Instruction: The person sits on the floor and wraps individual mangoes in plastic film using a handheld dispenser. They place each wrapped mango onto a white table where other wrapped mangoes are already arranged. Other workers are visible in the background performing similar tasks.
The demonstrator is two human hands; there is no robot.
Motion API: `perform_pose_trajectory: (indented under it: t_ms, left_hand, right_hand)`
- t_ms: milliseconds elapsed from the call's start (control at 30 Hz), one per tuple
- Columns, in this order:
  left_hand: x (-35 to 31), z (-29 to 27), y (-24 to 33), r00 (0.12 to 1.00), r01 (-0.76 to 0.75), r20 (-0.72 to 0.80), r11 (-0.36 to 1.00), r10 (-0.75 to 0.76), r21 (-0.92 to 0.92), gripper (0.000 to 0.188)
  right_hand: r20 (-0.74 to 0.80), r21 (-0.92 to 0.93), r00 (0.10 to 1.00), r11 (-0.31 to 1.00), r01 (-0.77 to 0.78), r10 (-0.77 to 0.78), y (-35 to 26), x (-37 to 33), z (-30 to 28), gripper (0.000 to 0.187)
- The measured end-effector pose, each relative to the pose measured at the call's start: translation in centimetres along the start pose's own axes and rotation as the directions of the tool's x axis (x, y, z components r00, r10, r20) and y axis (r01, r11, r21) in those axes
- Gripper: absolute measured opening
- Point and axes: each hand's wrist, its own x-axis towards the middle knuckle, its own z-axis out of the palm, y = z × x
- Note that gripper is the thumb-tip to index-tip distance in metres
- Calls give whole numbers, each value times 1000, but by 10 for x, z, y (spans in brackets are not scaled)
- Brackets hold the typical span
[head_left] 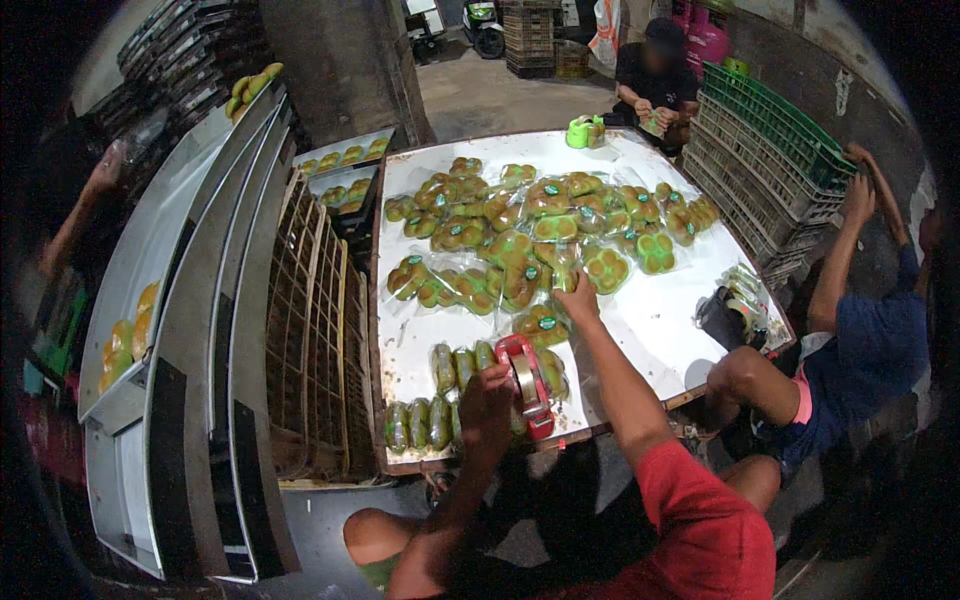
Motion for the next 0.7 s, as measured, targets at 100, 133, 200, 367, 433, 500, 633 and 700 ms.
perform_pose_trajectory:
  t_ms: [100,133,200,367,433,500,633,700]
  left_hand:
    - [2,-12,21,989,88,-130,992,-76,86,42]
    - [5,-11,31,977,167,-139,986,-162,25,40]
    - [12,-5,53,939,326,-81,939,-335,-105,41]
    - [4,-21,60,860,152,433,945,-271,289,29]
    - [-5,-13,75,787,438,413,887,-457,147,25]
    - [-11,-10,63,699,512,442,825,-562,240,24]
    - [-32,-5,69,839,346,331,893,-432,288,31]
    - [-31,-8,72,795,490,349,864,-496,114,48]
  right_hand:
    - [-7,164,917,905,394,-398,-44,-89,21,94]
    - [141,239,905,901,362,-401,-72,-137,5,97]
    - [280,248,760,809,533,-586,-86,-199,-16,77]
    - [-291,158,763,758,633,-577,-135,-229,-96,40]
    - [90,284,669,663,693,-738,-144,-224,-108,28]
    - [394,296,564,681,670,-726,-115,-220,-90,18]
    - [370,114,552,626,771,-747,-120,-248,-98,19]
    - [394,147,624,716,682,-675,-125,-254,-101,18]
